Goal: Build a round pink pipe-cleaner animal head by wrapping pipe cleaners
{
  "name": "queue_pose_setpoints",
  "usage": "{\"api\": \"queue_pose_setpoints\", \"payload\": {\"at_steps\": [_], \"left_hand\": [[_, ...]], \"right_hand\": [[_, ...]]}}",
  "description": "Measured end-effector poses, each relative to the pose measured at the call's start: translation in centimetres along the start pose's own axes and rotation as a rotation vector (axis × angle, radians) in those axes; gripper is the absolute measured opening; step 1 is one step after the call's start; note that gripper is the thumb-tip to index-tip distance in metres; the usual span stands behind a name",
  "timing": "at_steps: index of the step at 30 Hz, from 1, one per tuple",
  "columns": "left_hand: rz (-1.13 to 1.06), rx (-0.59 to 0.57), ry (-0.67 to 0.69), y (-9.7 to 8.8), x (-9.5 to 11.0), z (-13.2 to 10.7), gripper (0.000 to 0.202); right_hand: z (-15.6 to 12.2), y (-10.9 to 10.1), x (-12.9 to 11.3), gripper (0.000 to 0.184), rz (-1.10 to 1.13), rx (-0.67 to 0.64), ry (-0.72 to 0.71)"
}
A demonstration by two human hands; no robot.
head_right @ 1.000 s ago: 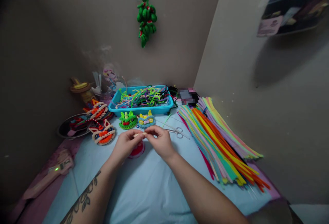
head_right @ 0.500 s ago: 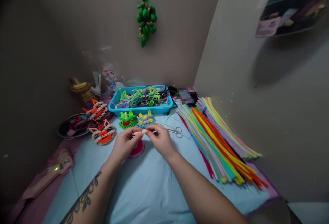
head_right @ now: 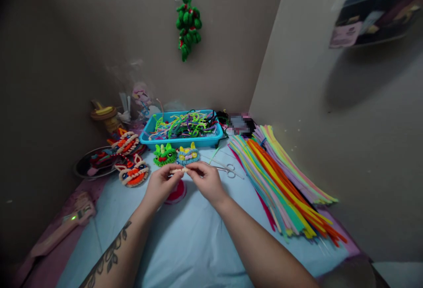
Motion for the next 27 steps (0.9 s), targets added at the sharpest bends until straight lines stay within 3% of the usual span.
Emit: {"api": "queue_pose_setpoints", "payload": {"at_steps": [4,14,20,27], "left_hand": [[0.018,0.004,0.049,-0.1,-0.1,0.0,0.019],[0.073,0.034,0.154,0.0,0.1,-0.1,0.014],[0.064,0.000,0.039,0.0,-0.1,-0.2,0.023],[-0.067,-0.138,-0.140,0.3,-0.9,-0.2,0.033]], "right_hand": [[-0.1,0.2,0.3,0.021,0.054,-0.043,0.051],[0.0,-0.1,0.3,0.012,0.016,-0.013,0.053],[-0.3,0.0,-0.2,0.008,-0.021,0.016,-0.081],[-0.2,0.0,-0.9,0.010,-0.017,-0.017,-0.275]]}}
Point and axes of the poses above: each hand's wrist, its own z-axis towards the middle knuckle, its own y-axis out of the palm, x = y × z, the point moved 2 cm from there along z, towards the middle knuckle, and after that the axes turned 10 degrees about x, right-handed, at the moved point
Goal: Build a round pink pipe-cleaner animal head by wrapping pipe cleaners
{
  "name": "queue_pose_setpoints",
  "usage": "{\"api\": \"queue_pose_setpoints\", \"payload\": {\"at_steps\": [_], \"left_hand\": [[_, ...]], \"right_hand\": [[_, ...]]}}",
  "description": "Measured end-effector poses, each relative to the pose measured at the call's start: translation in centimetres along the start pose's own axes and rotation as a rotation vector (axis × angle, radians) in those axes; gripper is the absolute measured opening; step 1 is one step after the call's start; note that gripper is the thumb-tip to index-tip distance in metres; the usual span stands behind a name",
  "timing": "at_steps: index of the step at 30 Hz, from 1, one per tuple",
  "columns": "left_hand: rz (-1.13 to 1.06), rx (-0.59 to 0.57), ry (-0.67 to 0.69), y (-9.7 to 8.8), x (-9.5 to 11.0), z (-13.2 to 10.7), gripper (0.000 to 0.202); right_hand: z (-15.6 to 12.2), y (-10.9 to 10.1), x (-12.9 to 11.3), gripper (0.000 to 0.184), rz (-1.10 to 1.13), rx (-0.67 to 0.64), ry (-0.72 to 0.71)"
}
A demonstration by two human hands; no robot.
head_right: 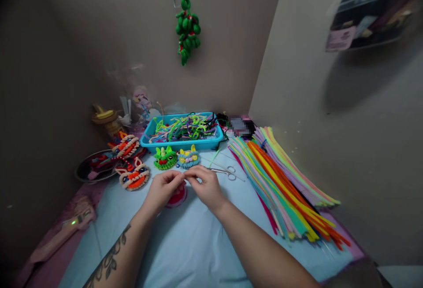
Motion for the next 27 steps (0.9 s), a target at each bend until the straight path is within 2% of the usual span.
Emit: {"api": "queue_pose_setpoints", "payload": {"at_steps": [8,12,16,18,20,24,27], "left_hand": [[0.088,0.062,0.101,-0.3,0.4,0.1,0.026],[0.106,0.154,0.218,-0.5,0.7,0.0,0.027],[0.141,0.193,0.327,-0.5,1.0,-0.2,0.015],[0.122,0.206,0.290,-0.5,1.0,-0.2,0.016],[0.056,0.199,0.198,-0.4,0.9,-0.2,0.019],[-0.088,0.142,0.013,0.0,0.4,-0.1,0.026],[-0.123,0.135,-0.018,0.1,0.2,-0.1,0.027]], "right_hand": [[0.2,0.0,-0.2,0.011,-0.063,-0.035,0.067],[0.1,-0.2,0.5,0.014,-0.055,0.014,0.219],[-0.2,-0.1,1.4,0.018,0.071,0.004,0.375],[-0.3,0.1,1.5,0.018,0.128,-0.008,0.407],[-0.3,0.3,1.3,0.016,0.133,0.010,0.392],[-0.2,0.2,0.6,0.011,0.065,0.037,0.230],[-0.2,0.1,0.6,0.010,0.026,0.029,0.183]]}}
Point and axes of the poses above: each hand's wrist, its own z-axis towards the middle knuckle, its own y-axis out of the palm, x = y × z, the point moved 2 cm from there along z, towards the middle knuckle, and after that the axes turned 10 degrees about x, right-handed, at the moved point
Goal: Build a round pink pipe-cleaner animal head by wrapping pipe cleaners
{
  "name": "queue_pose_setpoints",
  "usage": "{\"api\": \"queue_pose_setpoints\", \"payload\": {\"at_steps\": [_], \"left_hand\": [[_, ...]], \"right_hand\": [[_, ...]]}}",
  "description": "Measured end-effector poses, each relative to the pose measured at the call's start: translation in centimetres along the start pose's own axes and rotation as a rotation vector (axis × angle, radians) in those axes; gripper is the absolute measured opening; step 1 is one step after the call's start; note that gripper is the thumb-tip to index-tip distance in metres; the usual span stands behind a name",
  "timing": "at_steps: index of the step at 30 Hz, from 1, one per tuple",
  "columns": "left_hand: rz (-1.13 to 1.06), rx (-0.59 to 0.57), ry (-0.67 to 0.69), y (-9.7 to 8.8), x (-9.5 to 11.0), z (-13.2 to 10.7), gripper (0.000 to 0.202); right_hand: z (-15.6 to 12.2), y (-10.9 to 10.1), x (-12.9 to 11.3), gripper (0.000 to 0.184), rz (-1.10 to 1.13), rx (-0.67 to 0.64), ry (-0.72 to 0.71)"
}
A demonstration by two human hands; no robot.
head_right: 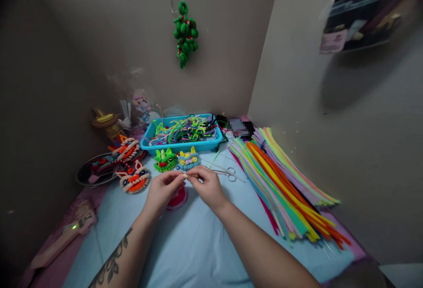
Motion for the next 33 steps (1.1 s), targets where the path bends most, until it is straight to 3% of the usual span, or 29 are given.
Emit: {"api": "queue_pose_setpoints", "payload": {"at_steps": [5,15,24,33], "left_hand": [[0.037,0.014,0.115,-0.1,0.5,0.0,0.022],[0.152,0.030,0.183,-0.3,0.7,0.2,0.017],[0.177,0.082,0.255,-0.3,0.9,0.0,0.014],[0.223,0.027,0.303,-0.2,0.9,-0.4,0.019]], "right_hand": [[0.0,0.0,0.5,0.018,-0.002,-0.028,0.081],[0.2,-0.1,0.4,0.014,0.045,-0.024,0.176],[0.1,0.2,-0.2,0.011,0.030,-0.051,0.182],[0.1,0.2,-0.3,0.011,0.036,-0.046,0.164]]}}
Point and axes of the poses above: each hand's wrist, its own z-axis towards the middle knuckle, its own y-axis out of the palm, x = y × z, the point moved 2 cm from there along z, towards the middle knuckle, and after that the axes turned 10 degrees about x, right-handed, at the moved point
